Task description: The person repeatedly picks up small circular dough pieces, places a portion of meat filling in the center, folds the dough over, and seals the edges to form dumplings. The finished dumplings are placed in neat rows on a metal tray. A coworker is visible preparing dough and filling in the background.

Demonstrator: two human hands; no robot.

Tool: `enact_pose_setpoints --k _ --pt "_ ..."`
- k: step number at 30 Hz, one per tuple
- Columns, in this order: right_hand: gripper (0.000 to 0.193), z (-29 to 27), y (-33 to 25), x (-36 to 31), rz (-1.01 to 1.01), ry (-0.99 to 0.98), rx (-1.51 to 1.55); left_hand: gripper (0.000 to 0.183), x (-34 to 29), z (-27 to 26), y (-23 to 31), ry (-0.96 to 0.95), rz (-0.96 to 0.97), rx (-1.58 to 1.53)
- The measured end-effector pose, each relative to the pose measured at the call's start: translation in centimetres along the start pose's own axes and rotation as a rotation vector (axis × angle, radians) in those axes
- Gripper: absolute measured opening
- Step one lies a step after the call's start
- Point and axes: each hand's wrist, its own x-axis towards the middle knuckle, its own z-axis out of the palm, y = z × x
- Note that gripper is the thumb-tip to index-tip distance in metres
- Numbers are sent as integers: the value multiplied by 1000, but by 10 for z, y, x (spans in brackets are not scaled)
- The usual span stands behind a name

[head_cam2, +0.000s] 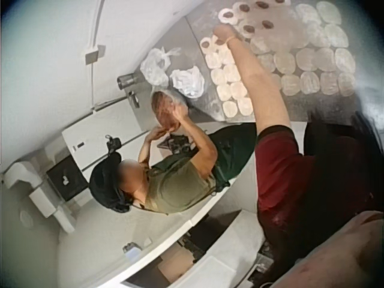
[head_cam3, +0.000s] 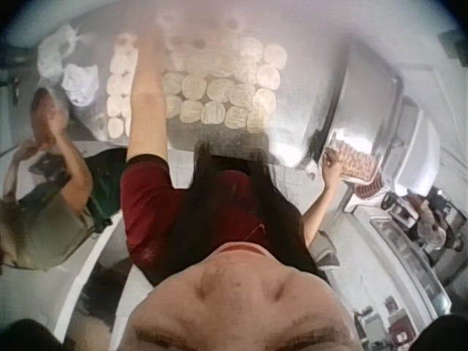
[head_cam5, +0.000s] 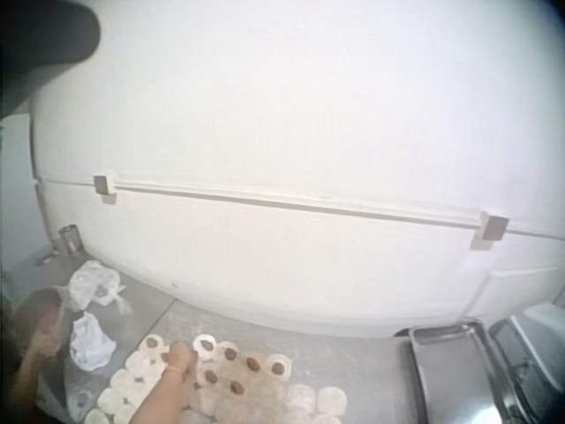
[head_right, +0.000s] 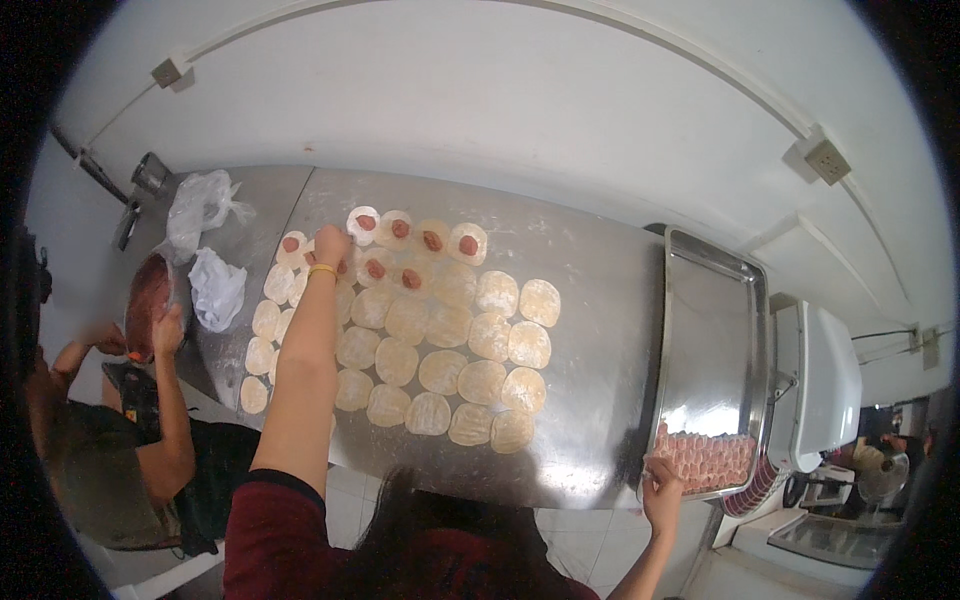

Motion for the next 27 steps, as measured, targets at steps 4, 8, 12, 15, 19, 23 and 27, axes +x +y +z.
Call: enact_pose_setpoints --k 4,8,12,15,19,23,27 --pt "36 4 -17 -3 -39 3 -62 28 27 15 -1 -10 11 -315" --pt "37 8 -36 1 -21 -6 -4 34 31 26 2 -176 -340 -1483" --pt "35 15 -45 13 -105 -16 -14 35 18 15 8 -445 -299 -1754" --pt "33 27 -56 25 -168 -46 -44 33 -20 -1 38 -643 -218 -1807" --pt "31 64 -76 45 -192 -138 273 30 -90 14 63 -1368 73 -1923" --pt "27 104 -98 59 78 -209 733 27 -250 -14 123 -1277 -103 -1510" --pt "16 105 -90 55 289 -243 1045 27 -368 -14 140 -1314 -43 -1310"
